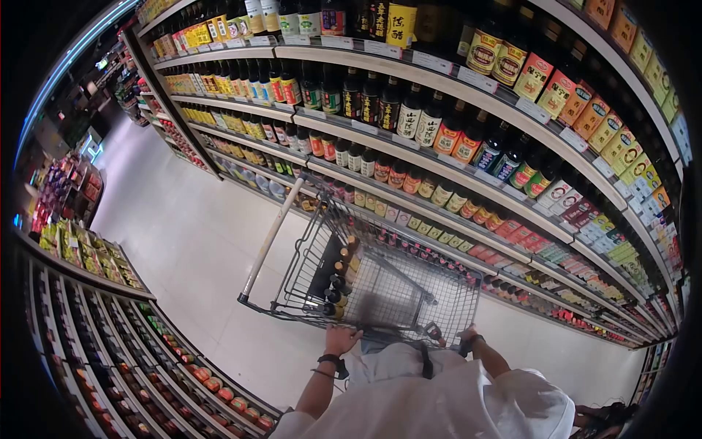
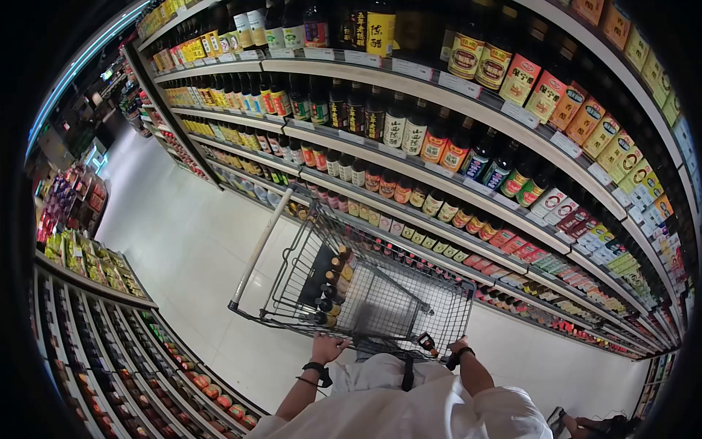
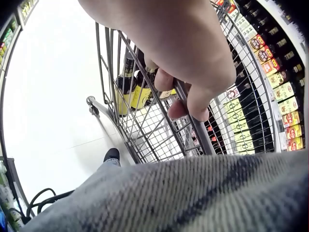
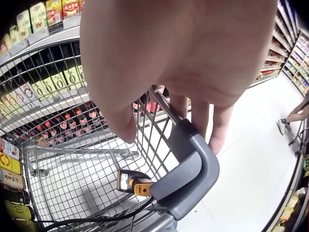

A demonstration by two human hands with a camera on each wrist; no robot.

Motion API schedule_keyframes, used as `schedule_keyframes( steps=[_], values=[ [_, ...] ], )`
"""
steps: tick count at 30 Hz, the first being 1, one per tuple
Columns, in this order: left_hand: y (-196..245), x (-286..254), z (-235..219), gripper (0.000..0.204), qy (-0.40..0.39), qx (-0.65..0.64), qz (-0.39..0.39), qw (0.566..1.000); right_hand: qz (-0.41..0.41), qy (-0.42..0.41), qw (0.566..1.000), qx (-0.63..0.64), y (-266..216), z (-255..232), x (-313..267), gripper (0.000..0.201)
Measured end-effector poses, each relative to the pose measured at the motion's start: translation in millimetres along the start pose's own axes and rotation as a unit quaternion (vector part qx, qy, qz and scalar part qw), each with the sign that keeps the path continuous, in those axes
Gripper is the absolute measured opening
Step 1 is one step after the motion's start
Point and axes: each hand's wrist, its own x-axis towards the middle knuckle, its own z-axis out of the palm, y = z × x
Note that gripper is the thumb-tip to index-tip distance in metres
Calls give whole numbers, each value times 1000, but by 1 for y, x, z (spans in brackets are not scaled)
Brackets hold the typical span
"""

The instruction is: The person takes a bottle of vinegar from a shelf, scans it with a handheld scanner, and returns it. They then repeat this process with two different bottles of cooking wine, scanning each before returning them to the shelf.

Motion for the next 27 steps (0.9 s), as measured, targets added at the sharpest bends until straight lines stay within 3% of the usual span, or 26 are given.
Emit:
schedule_keyframes(
  steps=[1,2,3,5,6,9,10,13,14,16,19,21,24,27],
  values=[
    [5,2,-2,63,3,7,-10,1000,-87,-49,986,-130,9,-3,13,111],
    [11,3,-4,62,5,13,-20,1000,-99,-89,981,-139,-2,7,25,110],
    [-11,-4,-27,64,-4,46,-22,999,-112,-128,974,-147,-22,13,27,109],
    [-10,-5,-47,66,-22,91,-17,995,26,-176,982,65,-34,7,36,110],
    [-13,-3,-44,68,-23,89,-18,996,66,-57,995,-55,-64,4,17,111],
    [-39,3,-44,72,-35,92,-25,995,44,-146,987,41,-87,-16,-9,113],
    [-45,5,-47,74,-47,93,-29,994,50,-70,996,26,-108,-20,-35,57],
    [-65,9,-51,73,-26,95,-35,994,40,16,998,-54,-152,-28,-80,60],
    [-72,10,-49,72,-19,92,-39,995,44,7,998,-42,-163,-32,-92,57],
    [-80,13,-56,67,-14,84,-47,995,-46,-82,985,-142,-168,-39,-83,55],
    [-94,19,-67,62,-23,79,-69,994,-101,-81,969,-210,-181,-38,-79,48],
    [-103,23,-74,61,-31,74,-80,994,-234,-119,929,-260,-188,-45,-73,47],
    [-117,30,-85,61,-32,70,-86,993,-223,-147,936,-230,-182,-25,-46,43],
    [-135,34,-95,59,-20,51,-73,996,-152,-117,981,19,-174,-5,-37,33]
  ],
)
